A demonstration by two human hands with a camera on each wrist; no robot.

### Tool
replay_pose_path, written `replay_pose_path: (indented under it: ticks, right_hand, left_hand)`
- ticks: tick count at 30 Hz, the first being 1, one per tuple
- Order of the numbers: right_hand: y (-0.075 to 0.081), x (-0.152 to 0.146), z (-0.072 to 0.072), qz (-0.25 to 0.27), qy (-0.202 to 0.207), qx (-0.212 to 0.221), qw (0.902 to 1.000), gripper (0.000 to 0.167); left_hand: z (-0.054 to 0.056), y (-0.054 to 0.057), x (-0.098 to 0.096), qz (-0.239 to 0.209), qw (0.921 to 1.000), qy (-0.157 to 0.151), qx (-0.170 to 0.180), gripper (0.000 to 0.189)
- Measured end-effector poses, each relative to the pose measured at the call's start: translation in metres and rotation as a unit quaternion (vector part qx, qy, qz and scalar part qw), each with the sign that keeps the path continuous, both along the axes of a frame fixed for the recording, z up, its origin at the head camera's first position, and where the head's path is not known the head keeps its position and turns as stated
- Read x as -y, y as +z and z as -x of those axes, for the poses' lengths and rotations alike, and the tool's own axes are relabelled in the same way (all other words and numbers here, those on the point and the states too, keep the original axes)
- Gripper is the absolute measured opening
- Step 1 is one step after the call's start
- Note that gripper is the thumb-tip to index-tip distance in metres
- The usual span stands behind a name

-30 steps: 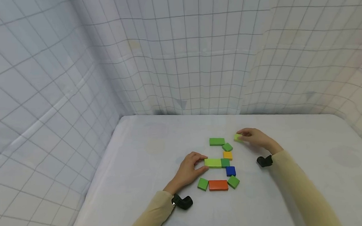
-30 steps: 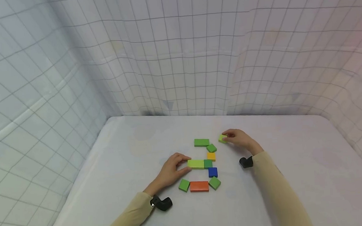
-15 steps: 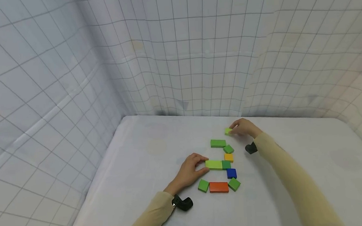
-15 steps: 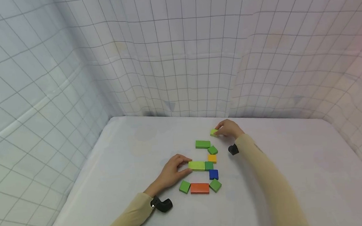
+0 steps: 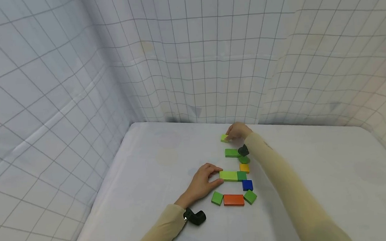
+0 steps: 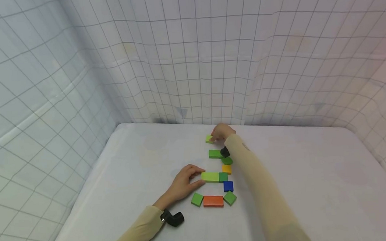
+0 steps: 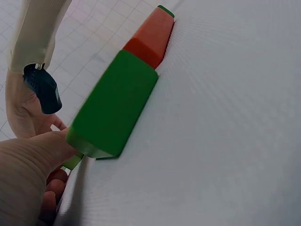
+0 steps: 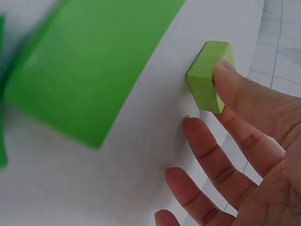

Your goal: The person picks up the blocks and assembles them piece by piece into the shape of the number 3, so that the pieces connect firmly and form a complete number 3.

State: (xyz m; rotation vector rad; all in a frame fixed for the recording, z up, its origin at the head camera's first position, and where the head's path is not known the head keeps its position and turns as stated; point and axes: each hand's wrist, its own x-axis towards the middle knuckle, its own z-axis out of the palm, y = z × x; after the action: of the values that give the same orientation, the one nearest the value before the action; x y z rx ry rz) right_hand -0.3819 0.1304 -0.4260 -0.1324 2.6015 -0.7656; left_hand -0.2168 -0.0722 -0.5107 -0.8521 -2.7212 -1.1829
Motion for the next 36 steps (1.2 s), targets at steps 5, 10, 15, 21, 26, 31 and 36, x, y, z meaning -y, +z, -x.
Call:
replay_pose_path:
  ticks: [5, 10, 15, 21, 26, 31, 36]
  right_hand:
    - [-0.004, 0.011, 0.004, 0.019, -0.012, 0.028, 0.9994, 0.028]
    - [-0.008, 0.015, 0.004, 0.021, -0.008, 0.047, 0.9986, 0.031]
    - [-0.011, 0.015, 0.002, 0.029, 0.022, 0.076, 0.9965, 0.029]
    - [-0.014, 0.014, -0.002, 0.042, 0.042, 0.101, 0.9931, 0.027]
    - [-0.017, 0.01, -0.004, 0.06, 0.061, 0.107, 0.9906, 0.026]
    - [-0.019, 0.007, -0.004, 0.065, 0.085, 0.104, 0.9888, 0.026]
    - [-0.021, 0.006, -0.004, 0.066, 0.101, 0.105, 0.9871, 0.026]
  left_hand:
    - [0.001, 0.0, -0.001, 0.004, 0.9999, 0.005, 0.01, 0.035]
    - [0.001, -0.001, -0.003, 0.001, 1.0, 0.001, 0.008, 0.035]
    - [0.002, -0.003, -0.002, -0.001, 1.0, 0.0, 0.003, 0.035]
    - [0.002, -0.001, -0.001, -0.005, 1.0, -0.002, 0.002, 0.035]
    - [0.002, -0.001, -0.001, -0.007, 1.0, -0.005, -0.001, 0.035]
    - [0.003, -0.002, -0.001, -0.004, 1.0, -0.002, -0.003, 0.035]
    - [0.002, 0.0, -0.001, -0.007, 1.0, -0.003, 0.0, 0.035]
